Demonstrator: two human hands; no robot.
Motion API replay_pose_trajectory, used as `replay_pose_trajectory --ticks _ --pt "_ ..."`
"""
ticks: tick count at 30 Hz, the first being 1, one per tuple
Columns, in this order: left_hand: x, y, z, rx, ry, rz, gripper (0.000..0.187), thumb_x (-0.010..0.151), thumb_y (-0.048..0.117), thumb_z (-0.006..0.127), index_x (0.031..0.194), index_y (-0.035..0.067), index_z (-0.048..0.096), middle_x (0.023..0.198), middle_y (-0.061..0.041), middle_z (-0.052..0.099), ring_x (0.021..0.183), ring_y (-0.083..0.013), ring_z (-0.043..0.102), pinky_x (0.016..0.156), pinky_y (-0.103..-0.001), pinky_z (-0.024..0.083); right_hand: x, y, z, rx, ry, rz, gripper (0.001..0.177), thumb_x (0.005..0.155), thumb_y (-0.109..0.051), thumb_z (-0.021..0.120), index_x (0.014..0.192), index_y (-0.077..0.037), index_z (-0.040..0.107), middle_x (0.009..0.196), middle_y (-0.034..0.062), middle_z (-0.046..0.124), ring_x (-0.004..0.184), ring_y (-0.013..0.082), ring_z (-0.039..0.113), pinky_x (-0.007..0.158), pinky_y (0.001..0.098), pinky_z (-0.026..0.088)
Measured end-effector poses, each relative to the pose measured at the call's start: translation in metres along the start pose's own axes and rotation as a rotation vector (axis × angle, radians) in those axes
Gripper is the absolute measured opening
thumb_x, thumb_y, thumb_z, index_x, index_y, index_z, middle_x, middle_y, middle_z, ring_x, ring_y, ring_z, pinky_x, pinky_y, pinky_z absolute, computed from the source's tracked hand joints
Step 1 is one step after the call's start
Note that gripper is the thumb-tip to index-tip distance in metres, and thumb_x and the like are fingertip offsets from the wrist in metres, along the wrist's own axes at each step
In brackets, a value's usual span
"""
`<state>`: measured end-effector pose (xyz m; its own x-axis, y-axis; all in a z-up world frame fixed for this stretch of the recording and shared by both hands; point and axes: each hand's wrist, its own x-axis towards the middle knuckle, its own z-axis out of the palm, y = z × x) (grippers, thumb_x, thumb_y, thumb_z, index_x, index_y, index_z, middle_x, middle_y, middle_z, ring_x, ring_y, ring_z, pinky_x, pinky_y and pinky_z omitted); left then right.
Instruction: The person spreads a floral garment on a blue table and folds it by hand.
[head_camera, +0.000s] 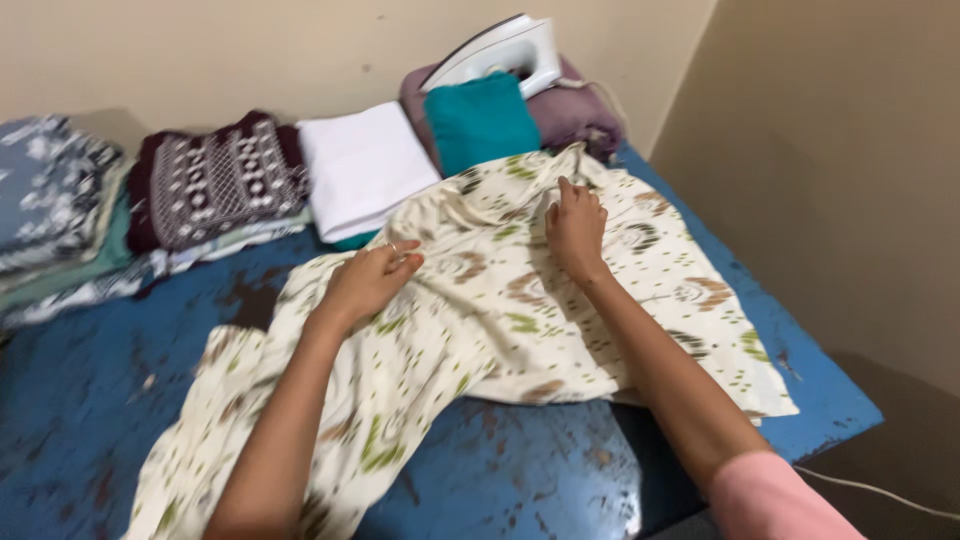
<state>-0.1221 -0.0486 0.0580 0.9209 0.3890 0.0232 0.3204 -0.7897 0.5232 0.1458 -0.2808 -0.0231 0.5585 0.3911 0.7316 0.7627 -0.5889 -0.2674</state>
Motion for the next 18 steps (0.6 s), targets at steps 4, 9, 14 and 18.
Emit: replay_pose_trajectory --ticks 4,9,14,18 --pt "-0.077 -0.010 -0.028 0.048 0.214 -0.015 0.043 0.096 0.046 0.055 0.131 0.027 0.070 0.107 -0.005 0.079 0.097 -0.0266 0.075 0.087 -0.043 0.055 -0.027 -0.091 -0.045 0.393 -0.066 -0.043 0.026 0.098 -0.016 0.067 0.122 -0.007 0.069 0.104 0.0164 0.073 0.092 0.0296 0.070 0.077 0.0416 0.054" --pt "-0.134 -0.084 -0.051 0.264 0.384 -0.097 0.064 0.087 0.055 0.066 0.135 0.013 0.064 0.121 -0.017 0.070 0.109 -0.0373 0.067 0.087 -0.050 0.052 -0.054 -0.199 -0.111 0.772 -0.694 -0.036 0.036 0.092 -0.029 0.076 0.122 -0.009 0.072 0.078 0.0072 0.074 0.068 0.0158 0.068 0.063 0.0296 0.055" --pt "-0.166 -0.127 -0.049 0.139 0.227 -0.309 0.085 0.079 0.072 0.067 0.140 0.013 0.060 0.136 -0.018 0.063 0.121 -0.0405 0.062 0.099 -0.053 0.049 -0.084 -0.261 -0.127 0.591 -1.121 -0.606 0.067 0.056 -0.032 0.092 0.116 -0.010 0.072 0.069 0.0082 0.071 0.064 0.0236 0.068 0.060 0.0372 0.051" --pt "-0.174 -0.164 -0.047 0.070 0.029 -0.288 0.094 0.077 0.074 0.071 0.139 0.004 0.059 0.131 -0.024 0.064 0.119 -0.0375 0.064 0.101 -0.048 0.049 -0.091 -0.280 -0.102 0.451 -1.145 -0.614 0.022 0.084 -0.035 0.075 0.092 -0.014 0.080 0.074 0.0016 0.074 0.068 0.0208 0.070 0.064 0.0374 0.053"
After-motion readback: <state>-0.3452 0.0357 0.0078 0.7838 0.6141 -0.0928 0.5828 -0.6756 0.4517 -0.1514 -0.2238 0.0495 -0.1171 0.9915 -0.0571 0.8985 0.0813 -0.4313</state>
